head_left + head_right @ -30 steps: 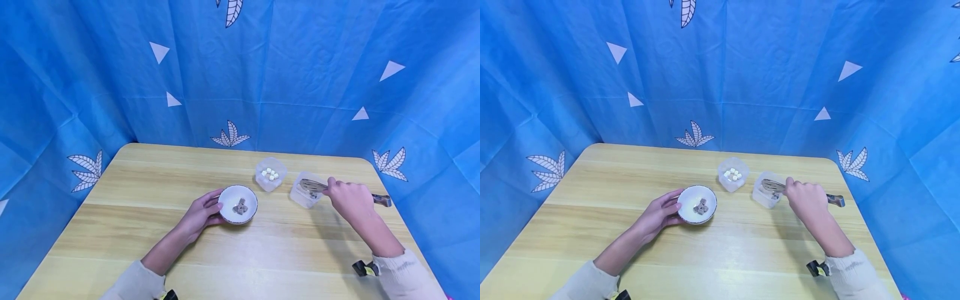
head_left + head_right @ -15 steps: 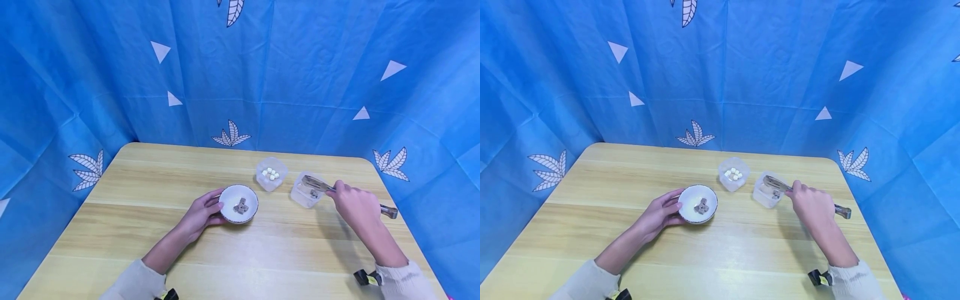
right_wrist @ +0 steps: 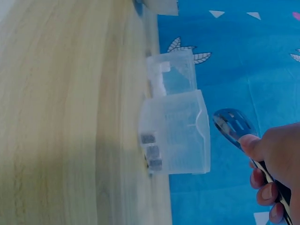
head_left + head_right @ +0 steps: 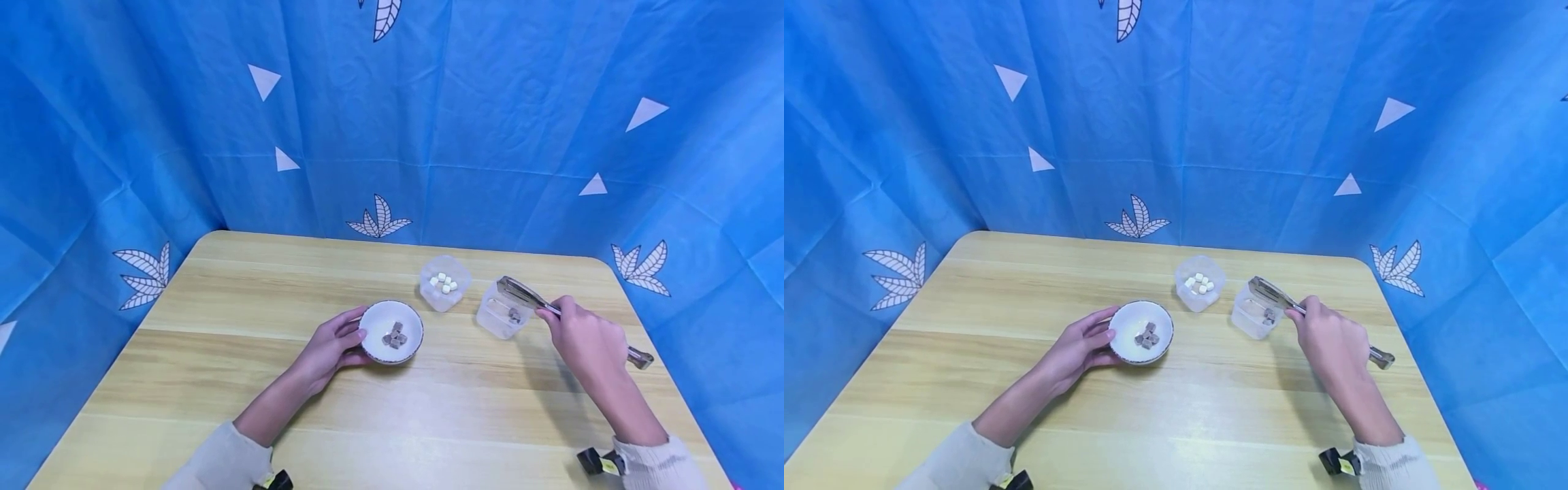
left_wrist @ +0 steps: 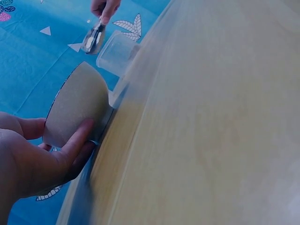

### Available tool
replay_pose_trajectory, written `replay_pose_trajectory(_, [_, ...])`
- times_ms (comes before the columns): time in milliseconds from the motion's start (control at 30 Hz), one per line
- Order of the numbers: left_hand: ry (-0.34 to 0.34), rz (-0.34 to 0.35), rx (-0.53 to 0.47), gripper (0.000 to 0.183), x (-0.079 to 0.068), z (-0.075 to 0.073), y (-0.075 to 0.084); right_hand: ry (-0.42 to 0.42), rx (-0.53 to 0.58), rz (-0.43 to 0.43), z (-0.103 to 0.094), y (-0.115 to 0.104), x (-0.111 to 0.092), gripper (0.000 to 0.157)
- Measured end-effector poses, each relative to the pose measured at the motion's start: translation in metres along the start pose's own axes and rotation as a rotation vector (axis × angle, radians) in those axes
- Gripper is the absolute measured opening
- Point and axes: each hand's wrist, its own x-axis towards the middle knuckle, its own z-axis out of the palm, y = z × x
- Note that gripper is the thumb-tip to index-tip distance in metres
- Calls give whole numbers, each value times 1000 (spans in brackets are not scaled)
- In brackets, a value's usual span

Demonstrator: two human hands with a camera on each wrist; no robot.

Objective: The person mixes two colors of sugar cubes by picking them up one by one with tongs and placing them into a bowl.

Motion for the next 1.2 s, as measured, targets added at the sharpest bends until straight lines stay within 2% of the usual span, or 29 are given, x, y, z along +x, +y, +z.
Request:
replay_pose_trajectory(133, [3,-4,6,57,-1,0,0,-1,40,43,-3,-3,0,31])
replay_pose_trajectory(300, [-14,11,4,57,-1,0,1,9,61,41,-3,-10,0,33])
replay_pose_trajectory(633, [-52,23,8,58,-2,-1,0,20,89,-7,-2,-23,2,31])
replay_pose_trajectory(1200, [-45,23,13,58,-1,0,1,34,155,-52,5,-54,4,32])
